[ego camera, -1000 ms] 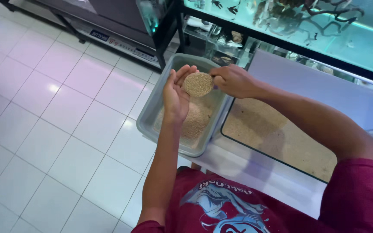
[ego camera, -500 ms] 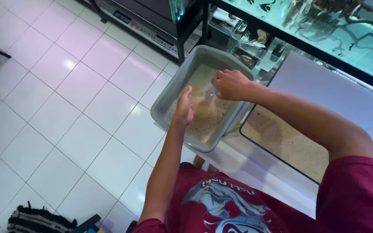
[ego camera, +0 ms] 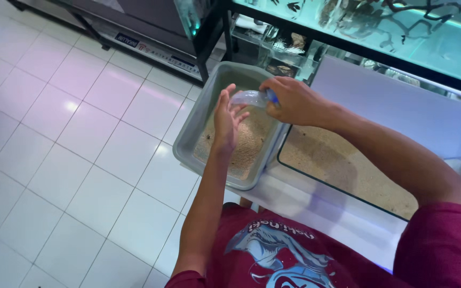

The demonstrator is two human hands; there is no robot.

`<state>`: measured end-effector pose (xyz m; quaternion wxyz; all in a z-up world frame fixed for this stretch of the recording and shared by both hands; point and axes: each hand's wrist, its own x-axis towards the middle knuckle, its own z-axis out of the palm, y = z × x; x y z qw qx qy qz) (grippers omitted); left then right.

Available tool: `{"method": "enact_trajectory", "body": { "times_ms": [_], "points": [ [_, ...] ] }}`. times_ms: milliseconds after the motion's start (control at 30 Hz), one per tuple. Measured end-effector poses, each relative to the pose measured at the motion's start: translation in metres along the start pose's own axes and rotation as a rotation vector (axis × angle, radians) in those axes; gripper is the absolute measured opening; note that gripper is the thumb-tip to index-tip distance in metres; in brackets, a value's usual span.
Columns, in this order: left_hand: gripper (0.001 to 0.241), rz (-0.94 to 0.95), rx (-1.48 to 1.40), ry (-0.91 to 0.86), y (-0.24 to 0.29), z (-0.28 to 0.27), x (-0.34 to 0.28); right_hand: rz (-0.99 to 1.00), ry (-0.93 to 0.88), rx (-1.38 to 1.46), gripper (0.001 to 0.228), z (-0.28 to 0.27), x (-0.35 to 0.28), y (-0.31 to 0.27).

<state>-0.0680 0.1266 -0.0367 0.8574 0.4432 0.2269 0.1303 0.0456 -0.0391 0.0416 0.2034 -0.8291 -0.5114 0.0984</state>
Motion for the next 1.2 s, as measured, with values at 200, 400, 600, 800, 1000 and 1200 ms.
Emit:
{"method": "enact_trajectory", "body": {
  "times_ms": [200,400,600,800,1000,1200],
  "points": [
    [0.061,0.044,-0.039,-0.306,0.007,0.06,-0.003,0.158,0.038,0.202,0.042,-0.037,-0.052,0.003],
    [0.062,0.06,0.107,-0.471,-0.007,0.108,-0.007,0.14,0.176,0.208,0.04,-0.051,-0.106,0.02],
    [0.072,0.12,0.383,-0.575,-0.018,0.135,-0.013,0.232,0.276,0.261,0.046,-0.046,-0.156,0.054],
    [0.074,-0.037,0.405,-0.619,-0.029,0.138,-0.014,0.404,0.225,0.082,0.048,-0.003,-0.186,0.115],
    [0.071,-0.054,0.533,-0.601,-0.036,0.133,-0.008,0.456,0.0,-0.171,0.048,0.086,-0.195,0.212],
    [0.062,-0.043,0.557,-0.57,-0.046,0.133,-0.003,0.387,-0.144,-0.108,0.038,0.153,-0.168,0.247]
  ]
}}
